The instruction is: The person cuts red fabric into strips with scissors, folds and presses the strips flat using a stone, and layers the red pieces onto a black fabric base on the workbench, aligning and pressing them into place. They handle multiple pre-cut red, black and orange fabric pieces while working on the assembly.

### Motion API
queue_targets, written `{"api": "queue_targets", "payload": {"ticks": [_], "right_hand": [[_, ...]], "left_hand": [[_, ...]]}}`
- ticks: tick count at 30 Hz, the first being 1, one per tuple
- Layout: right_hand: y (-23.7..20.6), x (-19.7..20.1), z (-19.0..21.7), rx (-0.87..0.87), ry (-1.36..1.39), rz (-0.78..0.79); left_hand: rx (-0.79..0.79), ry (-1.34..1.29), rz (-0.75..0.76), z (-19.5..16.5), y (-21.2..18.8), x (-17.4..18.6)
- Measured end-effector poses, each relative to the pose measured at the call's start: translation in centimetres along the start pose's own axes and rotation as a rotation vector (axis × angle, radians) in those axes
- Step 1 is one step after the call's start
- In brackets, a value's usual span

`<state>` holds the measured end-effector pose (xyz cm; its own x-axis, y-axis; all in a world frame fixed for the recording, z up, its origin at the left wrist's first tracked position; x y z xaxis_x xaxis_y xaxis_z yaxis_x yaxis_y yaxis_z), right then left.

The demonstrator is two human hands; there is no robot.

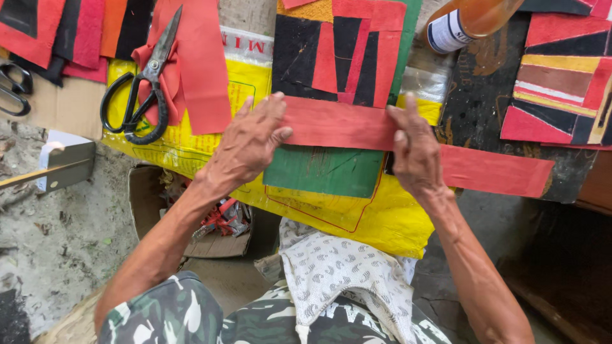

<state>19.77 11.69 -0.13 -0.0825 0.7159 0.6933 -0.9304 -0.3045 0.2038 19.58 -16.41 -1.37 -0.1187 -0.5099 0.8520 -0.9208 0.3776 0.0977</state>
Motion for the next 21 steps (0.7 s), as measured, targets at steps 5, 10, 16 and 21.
{"api": "queue_targets", "payload": {"ticks": [5,10,16,21], "right_hand": [[-1.8,2.7,-0.5,-0.028,-0.089,-0.122],[-1.4,-1.1,1.8,0.125,-0.064,-0.008],[-0.6,-0.8,1.1,0.096,-0.088,0.001],[-0.8,1.0,-3.6,-0.339,0.127,-0.151]], "left_hand": [[0.199,-0.170,-0.236,0.8,-1.7,3.7],[-0.071,-0.029,-0.078,-2.8,-1.7,2.0],[-0.179,-0.025,-0.085,-2.0,-1.4,1.9],[-0.124,-0.155,-0.148,-1.4,-0.5,3.0]]}}
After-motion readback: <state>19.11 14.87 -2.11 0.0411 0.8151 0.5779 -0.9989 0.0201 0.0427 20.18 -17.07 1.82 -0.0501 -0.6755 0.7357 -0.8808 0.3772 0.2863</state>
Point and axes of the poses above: each hand's wrist, its own y-axis towards the middle knuckle, its own x-axis out of the back of the hand, z = x × y, the point moved 9 cm from there along y, towards the middle knuckle, and after that the axes turned 1 degree about x, right-handed, at the moved point
